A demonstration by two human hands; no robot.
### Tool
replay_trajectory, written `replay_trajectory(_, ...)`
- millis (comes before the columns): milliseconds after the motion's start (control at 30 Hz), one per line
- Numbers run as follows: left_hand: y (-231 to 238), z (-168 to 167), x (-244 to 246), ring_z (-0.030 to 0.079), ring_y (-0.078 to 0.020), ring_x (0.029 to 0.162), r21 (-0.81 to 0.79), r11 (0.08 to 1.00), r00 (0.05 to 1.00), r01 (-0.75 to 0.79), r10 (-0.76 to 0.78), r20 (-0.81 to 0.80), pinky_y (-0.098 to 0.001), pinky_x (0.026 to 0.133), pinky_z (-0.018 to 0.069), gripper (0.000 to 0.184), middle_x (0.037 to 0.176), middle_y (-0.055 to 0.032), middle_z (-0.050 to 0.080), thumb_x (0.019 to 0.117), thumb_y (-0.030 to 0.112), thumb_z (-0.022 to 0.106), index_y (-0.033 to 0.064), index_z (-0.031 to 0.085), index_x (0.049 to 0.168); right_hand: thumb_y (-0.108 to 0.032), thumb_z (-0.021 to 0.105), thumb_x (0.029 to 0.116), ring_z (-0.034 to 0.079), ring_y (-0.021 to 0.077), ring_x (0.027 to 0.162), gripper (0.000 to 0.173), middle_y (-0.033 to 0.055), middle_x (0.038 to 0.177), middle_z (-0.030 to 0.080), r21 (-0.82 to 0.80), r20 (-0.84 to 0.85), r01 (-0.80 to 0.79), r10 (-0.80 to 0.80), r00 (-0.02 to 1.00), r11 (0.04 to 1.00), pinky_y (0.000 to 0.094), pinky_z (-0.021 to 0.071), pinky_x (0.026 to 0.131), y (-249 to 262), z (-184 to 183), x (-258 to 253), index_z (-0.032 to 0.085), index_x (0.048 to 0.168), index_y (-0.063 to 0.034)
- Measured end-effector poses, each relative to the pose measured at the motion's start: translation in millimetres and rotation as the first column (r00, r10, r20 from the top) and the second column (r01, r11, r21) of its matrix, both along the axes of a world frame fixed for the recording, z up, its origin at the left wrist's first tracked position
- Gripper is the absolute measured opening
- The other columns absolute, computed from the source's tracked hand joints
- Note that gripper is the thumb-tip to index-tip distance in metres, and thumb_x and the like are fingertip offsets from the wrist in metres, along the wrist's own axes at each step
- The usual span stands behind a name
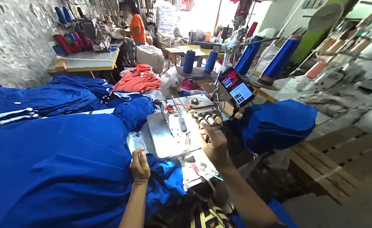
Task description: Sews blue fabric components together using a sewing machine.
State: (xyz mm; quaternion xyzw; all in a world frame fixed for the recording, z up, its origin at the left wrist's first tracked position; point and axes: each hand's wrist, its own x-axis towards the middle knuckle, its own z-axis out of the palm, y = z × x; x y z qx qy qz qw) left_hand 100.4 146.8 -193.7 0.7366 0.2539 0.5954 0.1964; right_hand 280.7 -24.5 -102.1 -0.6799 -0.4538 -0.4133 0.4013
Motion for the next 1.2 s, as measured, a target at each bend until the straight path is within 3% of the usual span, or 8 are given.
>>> replay_trajectory(167,6.9,-1.6,0.8,0.066,-0.0128,0.079,-0.014,0.998,0.998,0.056,-0.055,0.034,-0.0210,0.077,0.0506,0.048,0.083,-0.0226,0.067,0.1088,0.019,0.031,-0.0149,0.063,0.100,-0.006,0.066,0.0882,0.070,0.0248,0.065,0.018,0.0130,0.081,0.076,-0.026,0.111,0.117,-0.113,0.987,0.993,0.0366,0.0537,0.059,9.7,4.9,-0.5,0.078,0.099,0.0013)
replay_trajectory(367,6.6,-0.8,-1.2,0.068,-0.0167,0.079,-0.035,0.995,0.996,0.091,-0.090,0.022,-0.0239,0.077,0.0523,0.047,0.083,-0.0235,0.069,0.1084,0.017,0.032,-0.0141,0.065,0.096,-0.007,0.067,0.0865,0.071,0.0270,0.066,0.015,0.0130,0.080,0.076,-0.044,0.110,0.147,-0.141,0.984,0.988,0.0399,0.0547,0.065,12.4,7.6,-3.1,0.077,0.093,0.0019)
replay_trajectory(500,6.7,-0.9,-1.3,0.068,-0.0169,0.077,-0.025,0.995,0.996,0.092,-0.091,0.023,-0.0234,0.075,0.0522,0.047,0.081,-0.0230,0.069,0.1077,0.016,0.032,-0.0136,0.066,0.094,-0.007,0.068,0.0844,0.067,0.0268,0.061,0.012,0.0121,0.072,0.073,-0.045,0.102,0.173,-0.168,0.981,0.984,0.0397,0.0524,0.062,14.9,9.8,-3.5,0.076,0.086,0.0022)
replay_trajectory(667,6.0,-0.9,-1.7,0.069,-0.0173,0.076,-0.015,0.996,0.996,0.085,-0.085,0.016,-0.0243,0.074,0.0525,0.047,0.079,-0.0219,0.069,0.1079,0.016,0.032,-0.0129,0.066,0.093,-0.011,0.069,0.0863,0.065,0.0282,0.055,0.018,0.0123,0.061,0.067,-0.070,0.131,0.238,-0.228,0.965,0.969,0.0406,0.0503,0.057,18.2,12.9,-2.3,0.070,0.073,0.0010)
replay_trajectory(867,6.7,-3.2,-1.3,0.068,-0.0192,0.074,-0.019,0.996,0.996,0.092,-0.092,0.009,-0.0262,0.072,0.0525,0.046,0.079,-0.0224,0.068,0.1076,0.015,0.032,-0.0126,0.066,0.094,-0.015,0.059,0.0973,0.062,0.0288,0.051,0.040,0.0130,0.054,0.059,-0.153,0.171,0.273,-0.247,0.954,0.950,0.0428,0.0494,0.056,16.5,19.8,-1.4,0.060,0.061,0.0000)
replay_trajectory(1033,6.0,-2.9,-2.5,0.068,-0.0198,0.074,-0.023,0.997,0.997,0.074,-0.074,-0.012,-0.0267,0.072,0.0526,0.045,0.078,-0.0220,0.068,0.1075,0.014,0.033,-0.0115,0.067,0.094,-0.020,0.059,0.0953,0.066,0.0298,0.059,0.031,0.0137,0.064,0.067,-0.164,0.159,0.215,-0.189,0.969,0.963,0.0475,0.0508,0.063,9.5,30.5,-1.9,0.070,0.075,0.0013)
replay_trajectory(1133,7.5,-3.2,-1.3,0.068,-0.0209,0.073,-0.022,0.997,0.998,0.067,-0.068,-0.016,-0.0275,0.071,0.0531,0.045,0.078,-0.0224,0.068,0.1072,0.013,0.032,-0.0120,0.067,0.094,-0.019,0.070,0.0731,0.067,0.0463,0.094,0.035,0.0249,0.100,0.070,-0.309,0.151,0.135,-0.092,0.984,0.941,0.0626,0.0475,0.081,6.3,38.5,-4.2,0.072,0.099,0.0043)
replay_trajectory(1200,8.1,-2.8,-1.5,0.069,-0.0227,0.074,-0.029,0.998,0.998,0.063,-0.064,-0.020,-0.0296,0.071,0.0533,0.046,0.078,-0.0231,0.069,0.1076,0.014,0.032,-0.0120,0.067,0.094,-0.005,0.075,0.0717,0.064,0.0495,0.106,0.036,0.0268,0.111,0.069,-0.384,0.159,0.138,-0.082,0.984,0.913,0.0653,0.0453,0.088,13.2,36.6,0.3,0.071,0.106,0.0038)
